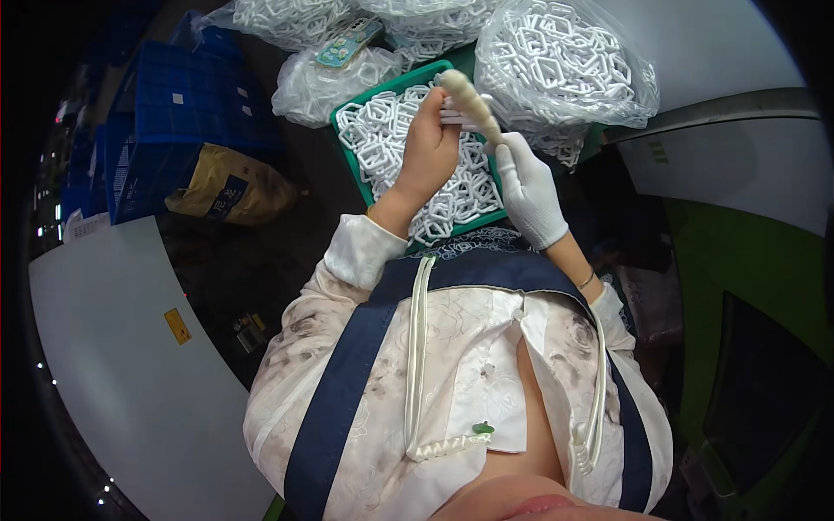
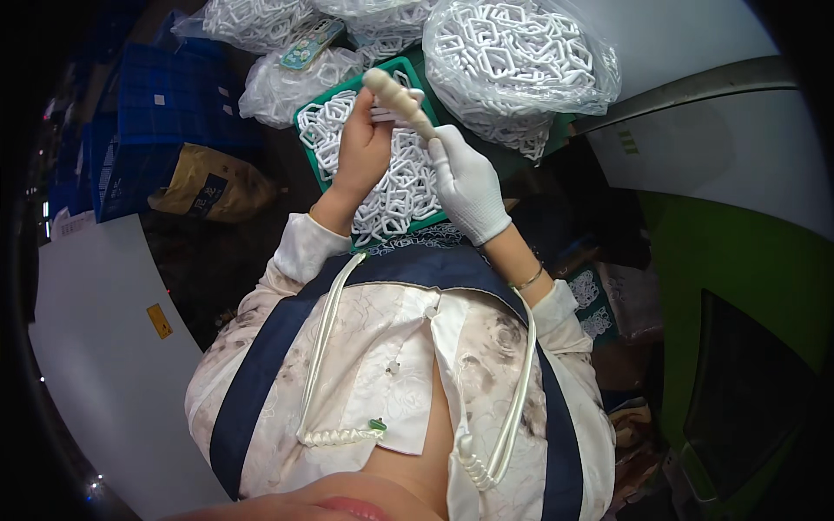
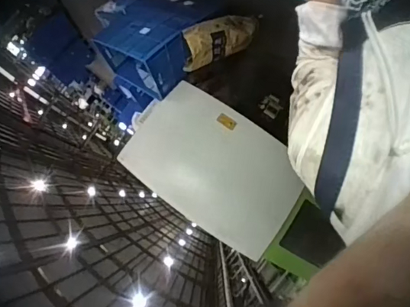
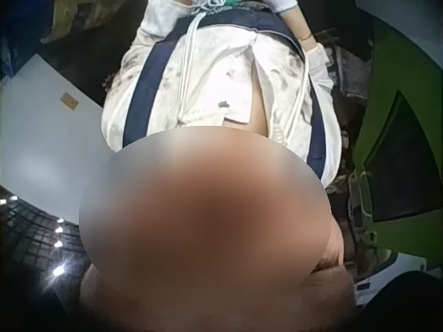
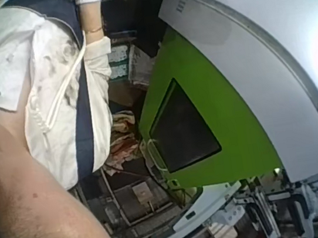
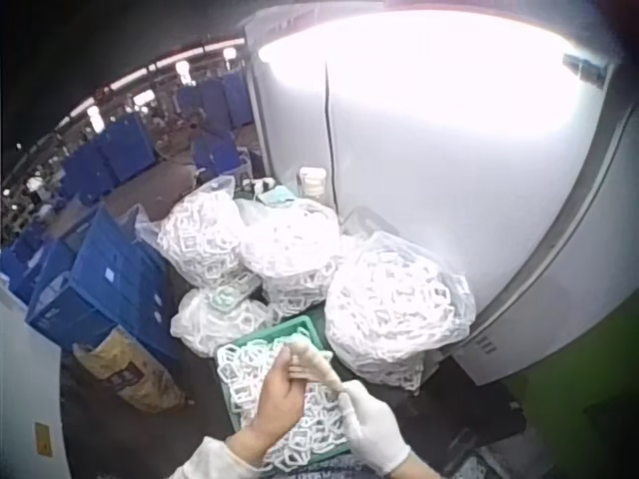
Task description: Sorting small white plastic hooks from large plastic bags into a green sorting tray.
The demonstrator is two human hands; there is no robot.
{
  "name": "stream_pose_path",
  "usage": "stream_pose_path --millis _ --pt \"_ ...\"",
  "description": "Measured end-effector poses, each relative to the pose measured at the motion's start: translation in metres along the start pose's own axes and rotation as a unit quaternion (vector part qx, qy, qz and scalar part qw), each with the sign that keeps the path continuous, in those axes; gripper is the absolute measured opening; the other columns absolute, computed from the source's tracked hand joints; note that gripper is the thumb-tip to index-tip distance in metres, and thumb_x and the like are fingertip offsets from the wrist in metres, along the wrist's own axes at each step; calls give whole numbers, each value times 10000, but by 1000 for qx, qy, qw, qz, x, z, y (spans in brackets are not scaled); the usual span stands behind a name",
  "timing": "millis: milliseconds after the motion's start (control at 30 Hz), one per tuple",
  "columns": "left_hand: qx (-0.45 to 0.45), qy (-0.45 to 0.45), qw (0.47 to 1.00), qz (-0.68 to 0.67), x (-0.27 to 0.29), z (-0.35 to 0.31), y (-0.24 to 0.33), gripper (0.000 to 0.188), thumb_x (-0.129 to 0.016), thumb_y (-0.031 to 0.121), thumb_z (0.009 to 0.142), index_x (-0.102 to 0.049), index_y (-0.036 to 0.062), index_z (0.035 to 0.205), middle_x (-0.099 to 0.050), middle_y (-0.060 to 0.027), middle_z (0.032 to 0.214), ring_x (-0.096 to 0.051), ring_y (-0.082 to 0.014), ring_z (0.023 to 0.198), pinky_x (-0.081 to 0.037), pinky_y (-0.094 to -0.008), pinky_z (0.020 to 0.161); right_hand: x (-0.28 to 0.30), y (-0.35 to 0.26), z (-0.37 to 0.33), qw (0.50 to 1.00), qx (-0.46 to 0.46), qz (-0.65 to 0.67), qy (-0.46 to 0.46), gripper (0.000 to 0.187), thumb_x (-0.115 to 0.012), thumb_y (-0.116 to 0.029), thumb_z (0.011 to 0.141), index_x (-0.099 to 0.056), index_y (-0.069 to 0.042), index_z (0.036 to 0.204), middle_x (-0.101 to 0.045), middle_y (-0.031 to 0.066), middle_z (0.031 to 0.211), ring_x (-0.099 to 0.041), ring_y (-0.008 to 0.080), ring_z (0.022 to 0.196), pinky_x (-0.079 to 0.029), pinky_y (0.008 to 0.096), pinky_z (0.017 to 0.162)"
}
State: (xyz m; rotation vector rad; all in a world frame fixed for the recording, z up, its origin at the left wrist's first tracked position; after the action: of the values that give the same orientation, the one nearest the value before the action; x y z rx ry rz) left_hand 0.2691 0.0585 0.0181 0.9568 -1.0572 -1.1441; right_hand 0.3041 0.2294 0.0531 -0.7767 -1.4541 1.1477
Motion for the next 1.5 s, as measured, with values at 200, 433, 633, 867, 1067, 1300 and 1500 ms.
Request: stream_pose_path --millis 200,433,633,867,1067,1300,1500 --pt "146 -18 891 -430 -21 7 27 208 -427 29 1047 -548 13 1214 -661 -114 1164 -653 -213 1042 -514 -349 969 18 13 2 990 -61 107 72 169 -548 -133 1016 -599 -32 1141 -430 -52 770 -377 36 670 -343 211 610" --pt "219 -75 871 -433 -51 -5 18 327 -480 -37 947 -552 26 1260 -654 -94 1138 -640 -220 1066 -505 -331 970 33 -18 13 993 -89 73 35 259 -691 -183 936 -588 -19 1108 -517 -34 824 -450 46 743 -408 227 658" --pt "17 -229 970 86 -34 16 37 263 -542 -29 928 -611 10 1179 -693 -93 1065 -689 -233 948 -542 -347 834 33 -5 6 1000 -21 -20 8 263 -617 -208 1002 -523 -33 1175 -667 71 855 -637 133 750 -488 328 672" --pt "269 -140 654 -693 -31 28 -5 251 -532 165 1029 -570 21 1230 -653 -78 976 -660 -188 949 -552 -337 859 39 13 -8 990 -91 -67 79 241 -527 -272 1052 -560 -33 1066 -602 106 760 -603 209 674 -453 384 610" --pt "305 -196 660 -658 -58 13 19 493 -545 208 1036 -425 -18 1457 -517 -173 1436 -518 -265 1323 -398 -402 1168 34 -27 8 997 -22 64 38 239 -633 -216 1001 -620 -14 1127 -650 78 880 -605 115 803 -494 287 762" --pt "327 -141 639 -682 -55 8 31 427 -508 127 1035 -429 -5 1434 -547 -186 1413 -554 -244 1291 -423 -391 1155 44 -19 16 966 -28 174 190 204 -608 -102 1002 -559 13 1163 -631 37 956 -583 66 828 -489 239 741" --pt "308 -184 635 -684 -56 8 27 463 -582 76 993 -448 14 1431 -542 -174 1424 -552 -245 1295 -431 -421 1142 29 -35 9 990 -6 78 116 255 -721 -94 921 -551 -7 1091 -481 -55 809 -410 2 692 -348 173 594"
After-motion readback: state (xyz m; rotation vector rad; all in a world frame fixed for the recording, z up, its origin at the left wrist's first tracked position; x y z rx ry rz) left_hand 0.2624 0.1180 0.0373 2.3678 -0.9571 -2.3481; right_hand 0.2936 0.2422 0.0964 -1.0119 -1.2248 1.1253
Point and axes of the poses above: each hand's wrist, its own z-axis towards the middle knuckle, its own x-axis out of the back of the hand, y = z × x, the point moved 1 cm from there along z, towards the middle knuckle
